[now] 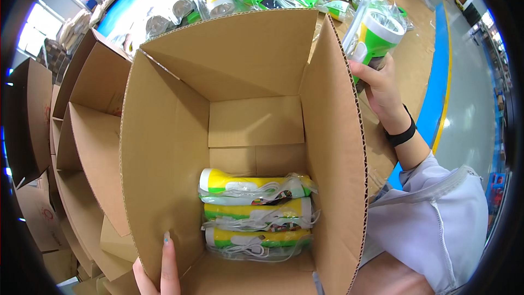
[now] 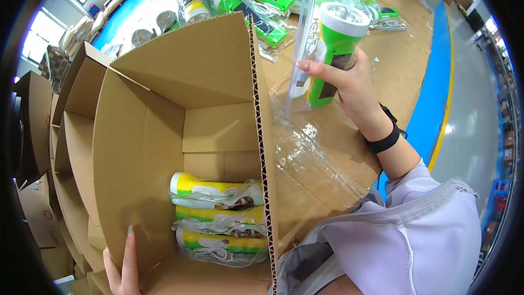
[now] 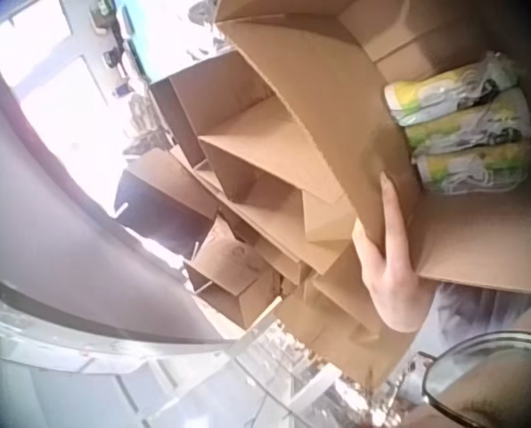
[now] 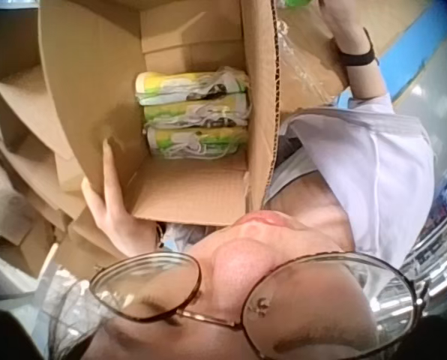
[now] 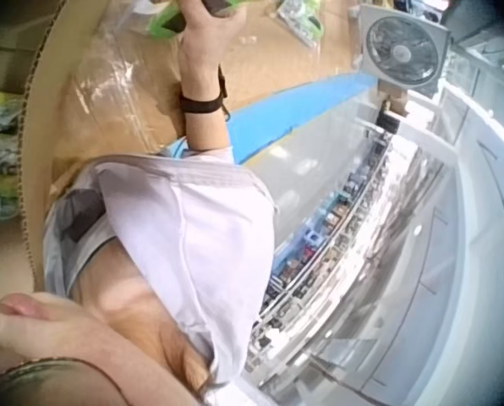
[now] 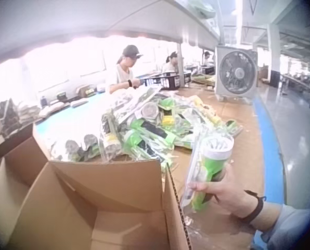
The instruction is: Packing individual flashlights inside plastic wrappers into cardboard boxes on an assembly line.
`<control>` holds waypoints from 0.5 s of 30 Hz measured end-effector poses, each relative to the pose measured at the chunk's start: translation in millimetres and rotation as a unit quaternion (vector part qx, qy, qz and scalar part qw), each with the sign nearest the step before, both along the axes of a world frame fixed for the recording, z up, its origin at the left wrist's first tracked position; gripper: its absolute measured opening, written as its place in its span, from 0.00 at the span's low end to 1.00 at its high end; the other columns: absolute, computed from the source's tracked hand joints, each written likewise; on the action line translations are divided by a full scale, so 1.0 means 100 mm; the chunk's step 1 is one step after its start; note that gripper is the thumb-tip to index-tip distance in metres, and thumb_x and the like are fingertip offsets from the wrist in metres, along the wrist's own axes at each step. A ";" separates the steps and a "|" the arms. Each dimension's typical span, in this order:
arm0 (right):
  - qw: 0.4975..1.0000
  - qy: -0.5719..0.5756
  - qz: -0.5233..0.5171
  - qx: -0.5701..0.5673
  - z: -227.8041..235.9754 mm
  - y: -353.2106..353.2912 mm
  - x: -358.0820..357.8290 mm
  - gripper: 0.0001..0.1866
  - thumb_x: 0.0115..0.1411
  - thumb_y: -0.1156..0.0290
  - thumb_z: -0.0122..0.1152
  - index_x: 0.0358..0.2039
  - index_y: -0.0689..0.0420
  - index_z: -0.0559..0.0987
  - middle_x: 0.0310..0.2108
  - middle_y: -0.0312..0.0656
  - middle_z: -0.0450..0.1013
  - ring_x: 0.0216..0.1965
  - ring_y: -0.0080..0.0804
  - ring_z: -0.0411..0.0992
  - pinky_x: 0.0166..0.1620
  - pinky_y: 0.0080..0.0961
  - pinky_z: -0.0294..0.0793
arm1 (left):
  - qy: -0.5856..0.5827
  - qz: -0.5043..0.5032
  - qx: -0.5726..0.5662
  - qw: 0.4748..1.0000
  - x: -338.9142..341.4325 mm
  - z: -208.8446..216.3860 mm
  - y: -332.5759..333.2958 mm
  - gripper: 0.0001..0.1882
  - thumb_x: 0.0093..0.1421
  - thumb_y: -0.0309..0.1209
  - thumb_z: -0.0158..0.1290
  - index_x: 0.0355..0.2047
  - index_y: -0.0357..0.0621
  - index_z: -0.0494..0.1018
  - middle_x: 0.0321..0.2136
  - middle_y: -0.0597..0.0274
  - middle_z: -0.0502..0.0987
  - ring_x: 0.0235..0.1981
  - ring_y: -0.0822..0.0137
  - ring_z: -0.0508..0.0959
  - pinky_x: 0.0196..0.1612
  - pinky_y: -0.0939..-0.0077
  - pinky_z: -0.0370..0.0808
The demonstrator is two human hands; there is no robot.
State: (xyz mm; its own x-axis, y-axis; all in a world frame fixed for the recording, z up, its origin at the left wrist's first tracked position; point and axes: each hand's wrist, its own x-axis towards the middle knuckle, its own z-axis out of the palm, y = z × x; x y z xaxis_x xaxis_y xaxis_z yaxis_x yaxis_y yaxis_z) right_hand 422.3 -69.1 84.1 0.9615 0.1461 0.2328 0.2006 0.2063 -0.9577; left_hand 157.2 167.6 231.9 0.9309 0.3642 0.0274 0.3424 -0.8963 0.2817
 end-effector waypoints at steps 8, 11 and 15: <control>0.999 -0.003 0.032 -0.007 -0.04 -0.03 0.01 0.19 0.49 0.75 0.68 0.41 0.63 0.74 0.33 0.40 0.77 0.34 0.24 0.76 0.39 0.23 0.75 | -0.007 -0.017 0.010 1.000 0.00 0.00 0.02 0.27 0.51 0.17 0.52 0.54 0.42 0.71 0.47 0.47 0.69 0.50 0.51 0.73 0.51 0.68 0.71; 1.000 -0.027 0.013 0.009 -0.04 0.00 0.01 0.21 0.49 0.76 0.68 0.43 0.62 0.72 0.35 0.40 0.76 0.36 0.25 0.76 0.40 0.24 0.75 | -0.002 -0.020 0.014 1.000 0.00 0.00 0.02 0.27 0.51 0.17 0.52 0.54 0.42 0.71 0.47 0.47 0.69 0.50 0.50 0.73 0.52 0.68 0.71; 0.999 -0.037 0.007 0.007 -0.04 -0.01 0.04 0.26 0.48 0.78 0.69 0.46 0.62 0.67 0.37 0.42 0.75 0.37 0.27 0.76 0.42 0.26 0.76 | -0.007 -0.005 -0.003 1.000 -0.02 -0.02 0.01 0.27 0.51 0.18 0.52 0.54 0.43 0.71 0.48 0.46 0.68 0.50 0.50 0.73 0.51 0.67 0.71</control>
